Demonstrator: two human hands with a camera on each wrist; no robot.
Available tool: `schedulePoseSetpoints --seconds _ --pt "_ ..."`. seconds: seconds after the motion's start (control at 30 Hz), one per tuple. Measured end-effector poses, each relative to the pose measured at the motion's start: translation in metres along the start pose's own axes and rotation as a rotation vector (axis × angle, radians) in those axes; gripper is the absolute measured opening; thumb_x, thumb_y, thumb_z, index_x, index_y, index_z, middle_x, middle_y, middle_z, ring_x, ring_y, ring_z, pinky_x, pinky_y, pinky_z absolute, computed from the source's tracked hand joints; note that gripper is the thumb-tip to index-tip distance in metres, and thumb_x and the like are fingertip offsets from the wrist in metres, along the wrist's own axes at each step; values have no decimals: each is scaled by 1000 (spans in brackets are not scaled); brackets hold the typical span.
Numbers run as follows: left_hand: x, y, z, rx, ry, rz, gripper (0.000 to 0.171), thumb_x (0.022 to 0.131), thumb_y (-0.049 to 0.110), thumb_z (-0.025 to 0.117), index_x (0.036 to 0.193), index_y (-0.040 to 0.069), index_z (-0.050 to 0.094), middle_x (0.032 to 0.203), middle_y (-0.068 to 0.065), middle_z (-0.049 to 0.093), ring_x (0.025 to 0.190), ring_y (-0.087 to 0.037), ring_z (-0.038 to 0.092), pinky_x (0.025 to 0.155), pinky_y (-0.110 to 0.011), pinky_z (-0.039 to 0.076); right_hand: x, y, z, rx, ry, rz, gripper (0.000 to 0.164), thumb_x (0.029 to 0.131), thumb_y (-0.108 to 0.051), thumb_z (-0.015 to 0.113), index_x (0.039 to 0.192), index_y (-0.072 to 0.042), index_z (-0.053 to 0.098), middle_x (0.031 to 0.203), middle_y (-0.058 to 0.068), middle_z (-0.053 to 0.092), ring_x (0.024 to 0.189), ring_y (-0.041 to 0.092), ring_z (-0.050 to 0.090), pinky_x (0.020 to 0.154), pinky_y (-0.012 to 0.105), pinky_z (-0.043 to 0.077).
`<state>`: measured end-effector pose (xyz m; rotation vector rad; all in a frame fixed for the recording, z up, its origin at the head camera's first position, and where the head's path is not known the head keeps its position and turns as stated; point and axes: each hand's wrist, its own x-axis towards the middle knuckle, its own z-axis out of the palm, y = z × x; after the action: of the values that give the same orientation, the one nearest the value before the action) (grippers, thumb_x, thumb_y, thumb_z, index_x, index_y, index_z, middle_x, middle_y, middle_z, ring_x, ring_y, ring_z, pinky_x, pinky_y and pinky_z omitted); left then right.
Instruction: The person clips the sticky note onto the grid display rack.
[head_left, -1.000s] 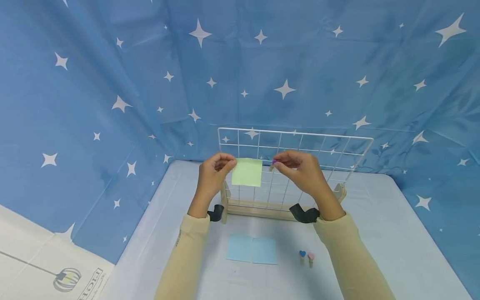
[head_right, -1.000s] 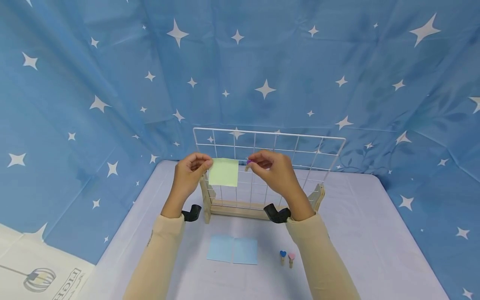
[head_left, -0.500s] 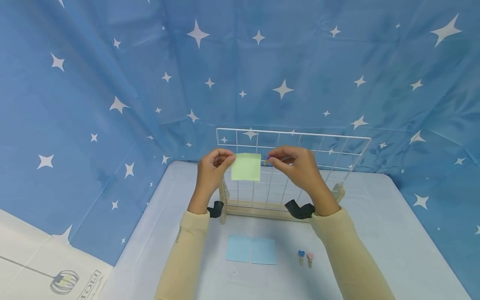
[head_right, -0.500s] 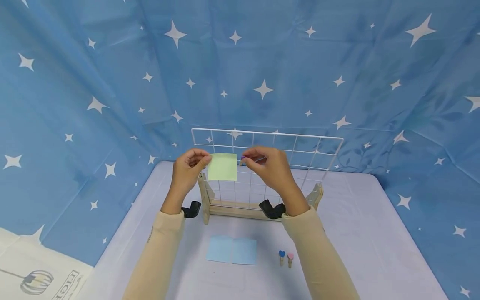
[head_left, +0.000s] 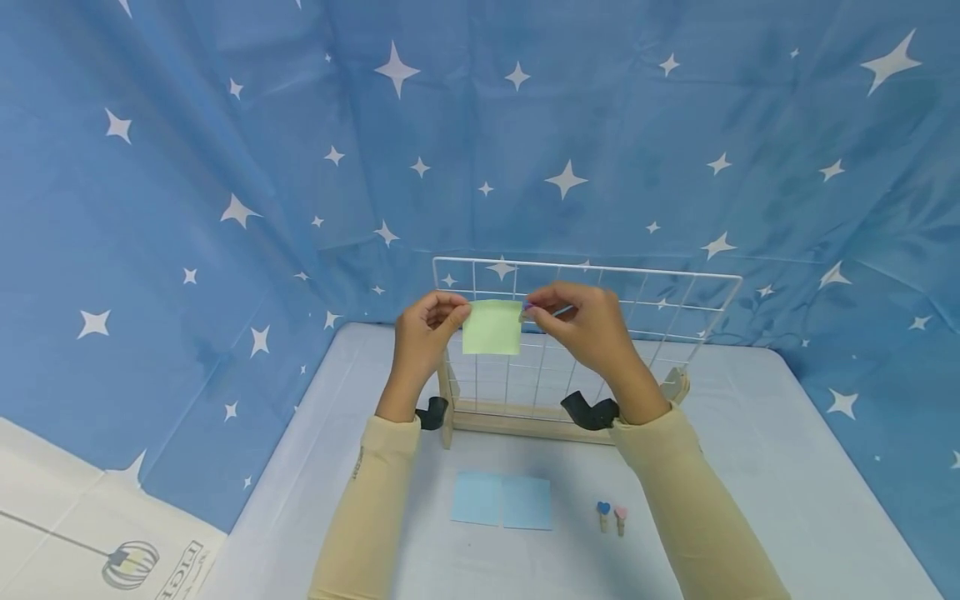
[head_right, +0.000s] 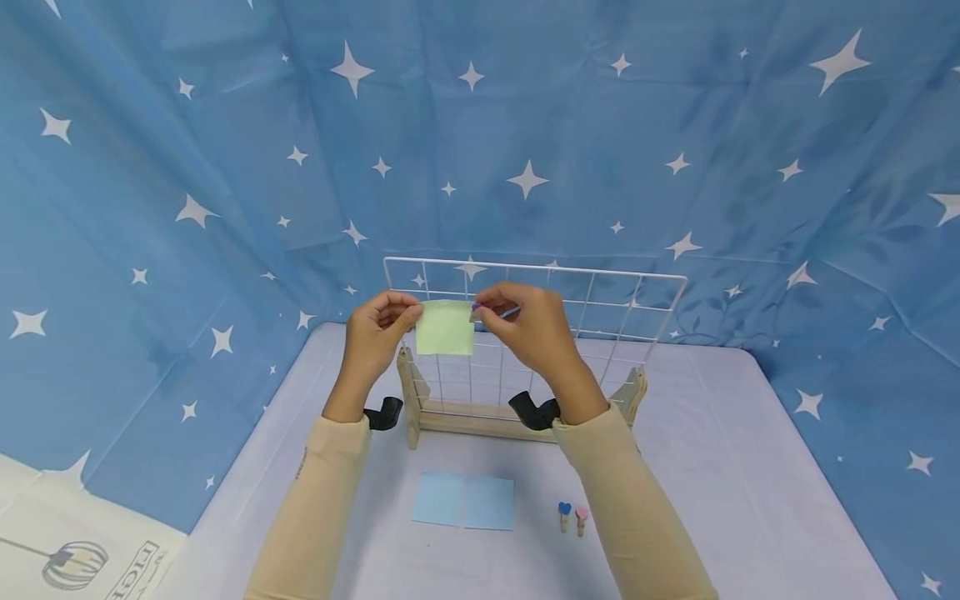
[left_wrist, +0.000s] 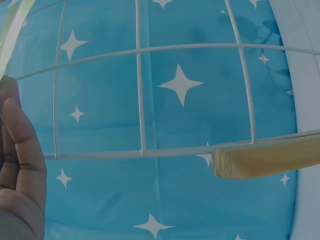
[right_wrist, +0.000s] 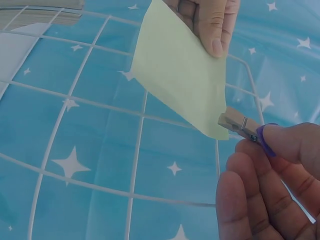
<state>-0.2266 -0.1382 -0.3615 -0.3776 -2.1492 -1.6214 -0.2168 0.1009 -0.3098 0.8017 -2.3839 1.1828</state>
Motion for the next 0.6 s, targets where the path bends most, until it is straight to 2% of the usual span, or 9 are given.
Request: schedulePoseSetpoints --seconds 0.6 --pt "4 0 1 -13 12 -6 20 93 33 71 101 15 72 93 -1 72 85 -15 65 77 -34 54 10 -7 6 -27 44 -47 11 94 -10 71 104 -6 75 96 4 74 81 17 69 74 36 59"
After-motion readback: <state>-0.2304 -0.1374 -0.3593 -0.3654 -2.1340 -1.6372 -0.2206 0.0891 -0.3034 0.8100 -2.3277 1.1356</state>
